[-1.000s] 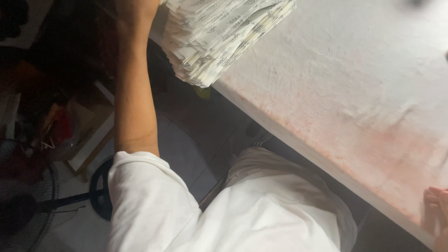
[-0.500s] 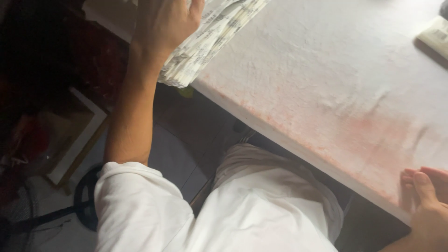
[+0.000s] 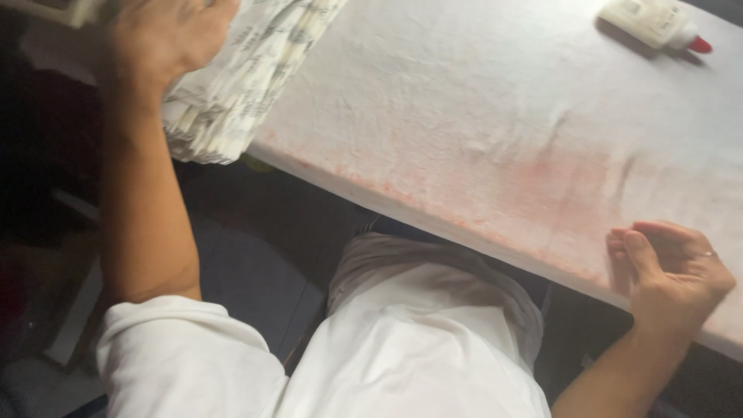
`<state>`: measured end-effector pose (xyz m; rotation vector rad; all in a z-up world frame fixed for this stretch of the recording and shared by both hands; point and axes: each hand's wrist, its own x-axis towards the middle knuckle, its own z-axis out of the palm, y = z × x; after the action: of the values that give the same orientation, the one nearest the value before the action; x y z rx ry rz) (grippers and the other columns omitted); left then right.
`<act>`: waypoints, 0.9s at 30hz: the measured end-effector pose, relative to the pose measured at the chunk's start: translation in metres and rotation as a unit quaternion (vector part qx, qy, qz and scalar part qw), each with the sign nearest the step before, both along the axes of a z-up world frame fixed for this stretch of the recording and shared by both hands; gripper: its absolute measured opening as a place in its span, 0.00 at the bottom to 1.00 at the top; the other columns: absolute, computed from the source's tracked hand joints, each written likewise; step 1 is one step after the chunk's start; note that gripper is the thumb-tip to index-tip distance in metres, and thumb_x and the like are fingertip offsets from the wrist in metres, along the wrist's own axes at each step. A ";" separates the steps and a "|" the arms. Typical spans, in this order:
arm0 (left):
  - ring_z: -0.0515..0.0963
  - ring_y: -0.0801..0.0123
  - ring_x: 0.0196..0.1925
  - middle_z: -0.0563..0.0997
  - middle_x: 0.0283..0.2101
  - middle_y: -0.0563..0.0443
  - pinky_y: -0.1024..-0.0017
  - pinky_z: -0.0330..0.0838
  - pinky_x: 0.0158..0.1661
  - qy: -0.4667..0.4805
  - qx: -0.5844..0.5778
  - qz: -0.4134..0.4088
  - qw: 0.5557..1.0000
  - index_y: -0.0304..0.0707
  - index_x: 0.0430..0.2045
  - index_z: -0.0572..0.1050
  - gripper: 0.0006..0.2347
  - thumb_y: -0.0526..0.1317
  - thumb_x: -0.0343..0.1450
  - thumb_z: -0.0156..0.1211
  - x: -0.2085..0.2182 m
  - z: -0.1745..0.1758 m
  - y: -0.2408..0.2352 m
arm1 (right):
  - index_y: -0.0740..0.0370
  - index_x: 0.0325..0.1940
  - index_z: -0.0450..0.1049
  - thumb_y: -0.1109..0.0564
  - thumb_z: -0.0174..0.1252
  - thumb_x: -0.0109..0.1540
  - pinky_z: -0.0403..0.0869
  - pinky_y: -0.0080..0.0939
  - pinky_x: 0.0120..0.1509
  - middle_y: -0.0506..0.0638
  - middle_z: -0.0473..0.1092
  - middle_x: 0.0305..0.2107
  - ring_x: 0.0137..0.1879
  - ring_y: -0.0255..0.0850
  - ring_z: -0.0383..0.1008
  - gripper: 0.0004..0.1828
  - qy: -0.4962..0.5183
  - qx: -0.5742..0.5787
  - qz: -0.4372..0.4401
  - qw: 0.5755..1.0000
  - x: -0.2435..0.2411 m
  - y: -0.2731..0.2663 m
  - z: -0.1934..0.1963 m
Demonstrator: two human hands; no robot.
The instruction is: Applying glue to the edges of paper wrappers and folding them into their final shape in a batch process.
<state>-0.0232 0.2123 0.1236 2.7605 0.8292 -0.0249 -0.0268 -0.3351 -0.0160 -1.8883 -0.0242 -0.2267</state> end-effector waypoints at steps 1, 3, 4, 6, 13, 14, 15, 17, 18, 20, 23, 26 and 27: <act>0.64 0.17 0.60 0.68 0.64 0.24 0.35 0.56 0.56 0.000 -0.002 -0.008 1.000 0.42 0.67 0.65 0.30 0.62 0.77 0.39 -0.001 -0.004 0.002 | 0.69 0.53 0.74 0.72 0.61 0.74 0.83 0.35 0.54 0.59 0.75 0.38 0.42 0.39 0.79 0.05 0.000 -0.002 -0.008 1.000 0.000 -0.001 0.002; 0.67 0.13 0.54 0.72 0.59 0.16 0.29 0.59 0.48 -0.058 0.031 -0.117 0.991 0.27 0.66 0.67 0.27 0.54 0.84 0.32 -0.002 -0.012 0.008 | 0.75 0.52 0.73 0.74 0.61 0.75 0.82 0.39 0.52 0.63 0.74 0.38 0.42 0.45 0.79 0.04 -0.021 -0.030 0.027 0.999 0.000 -0.001 0.004; 0.67 0.13 0.54 0.72 0.59 0.16 0.29 0.59 0.48 -0.058 0.030 -0.124 0.990 0.27 0.66 0.67 0.27 0.54 0.84 0.32 -0.003 -0.025 0.014 | 0.75 0.52 0.73 0.74 0.61 0.75 0.82 0.39 0.52 0.63 0.74 0.38 0.42 0.45 0.79 0.04 -0.020 -0.031 0.020 0.999 -0.001 0.000 0.007; 0.78 0.26 0.37 0.80 0.41 0.23 0.39 0.70 0.32 -0.162 0.217 -0.200 0.942 0.21 0.47 0.74 0.13 0.37 0.90 0.48 -0.008 -0.051 0.027 | 0.72 0.52 0.73 0.72 0.62 0.74 0.82 0.37 0.53 0.60 0.75 0.38 0.43 0.43 0.79 0.05 -0.006 -0.032 0.018 0.999 -0.002 0.003 0.011; 0.83 0.66 0.29 0.80 0.37 0.44 0.74 0.83 0.25 -0.105 0.424 -0.162 0.885 0.33 0.49 0.76 0.17 0.21 0.68 0.50 -0.003 -0.054 -0.037 | 0.72 0.51 0.73 0.73 0.61 0.74 0.83 0.40 0.53 0.61 0.74 0.37 0.43 0.44 0.79 0.04 -0.008 -0.027 0.031 0.999 0.000 0.002 0.013; 0.84 0.67 0.30 0.81 0.38 0.44 0.78 0.85 0.27 -0.133 0.419 -0.146 0.887 0.33 0.51 0.75 0.17 0.22 0.69 0.56 0.000 -0.055 -0.054 | 0.73 0.51 0.73 0.73 0.61 0.74 0.82 0.39 0.52 0.62 0.74 0.37 0.43 0.45 0.79 0.04 -0.016 -0.036 0.039 0.998 0.000 0.002 0.013; 0.84 0.68 0.32 0.81 0.38 0.45 0.82 0.88 0.29 -0.160 0.412 -0.128 0.888 0.33 0.53 0.75 0.17 0.22 0.70 0.62 0.001 -0.056 -0.071 | 0.74 0.51 0.73 0.73 0.61 0.74 0.82 0.39 0.51 0.62 0.74 0.37 0.42 0.46 0.79 0.04 -0.023 -0.046 0.047 0.998 0.001 0.002 0.013; 0.79 0.67 0.44 0.77 0.49 0.46 0.78 0.83 0.40 -0.096 0.423 -0.117 0.893 0.38 0.61 0.68 0.27 0.24 0.66 0.63 0.010 -0.069 -0.111 | 0.73 0.51 0.73 0.72 0.62 0.73 0.81 0.38 0.51 0.61 0.75 0.37 0.43 0.45 0.80 0.04 -0.011 -0.046 0.041 0.998 0.001 0.005 0.015; 0.74 0.65 0.57 0.72 0.59 0.46 0.73 0.79 0.50 -0.032 0.434 -0.106 0.894 0.44 0.68 0.62 0.36 0.25 0.62 0.65 0.014 -0.076 -0.131 | 0.71 0.51 0.73 0.72 0.62 0.73 0.81 0.36 0.51 0.60 0.75 0.37 0.44 0.44 0.80 0.05 -0.001 -0.044 0.036 0.998 0.002 0.007 0.016; 0.75 0.61 0.60 0.73 0.61 0.41 0.74 0.78 0.54 0.024 0.412 -0.145 0.899 0.38 0.69 0.60 0.36 0.21 0.62 0.62 0.015 -0.076 -0.173 | 0.70 0.50 0.74 0.71 0.63 0.72 0.80 0.34 0.52 0.59 0.75 0.37 0.44 0.42 0.80 0.06 0.008 -0.044 0.032 0.998 0.002 0.007 0.016; 0.72 0.50 0.63 0.68 0.65 0.28 0.69 0.72 0.61 0.114 0.311 -0.219 0.918 0.27 0.70 0.54 0.36 0.20 0.64 0.59 0.021 -0.089 -0.219 | 0.68 0.50 0.74 0.70 0.64 0.71 0.80 0.33 0.52 0.58 0.76 0.37 0.45 0.41 0.81 0.06 0.020 -0.050 0.026 0.998 0.002 0.009 0.018; 0.61 0.35 0.68 0.57 0.69 0.20 0.54 0.59 0.65 0.142 0.181 -0.272 0.934 0.23 0.70 0.47 0.34 0.47 0.70 0.42 0.020 -0.098 -0.261 | 0.68 0.50 0.75 0.69 0.65 0.71 0.80 0.33 0.52 0.56 0.76 0.39 0.46 0.40 0.80 0.06 0.003 -0.060 0.010 0.998 0.002 0.017 0.017; 0.52 0.27 0.72 0.50 0.71 0.19 0.45 0.50 0.67 0.140 0.127 -0.289 0.938 0.23 0.70 0.45 0.44 0.71 0.74 0.25 0.016 -0.100 -0.276 | 0.67 0.51 0.76 0.68 0.66 0.71 0.80 0.32 0.51 0.55 0.77 0.41 0.47 0.39 0.80 0.07 -0.014 -0.066 -0.001 0.998 0.001 0.021 0.015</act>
<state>-0.0073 -0.0634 0.0236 3.1913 0.0394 -0.4595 -0.0260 -0.3143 -0.0008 -2.0161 -0.0582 -0.2580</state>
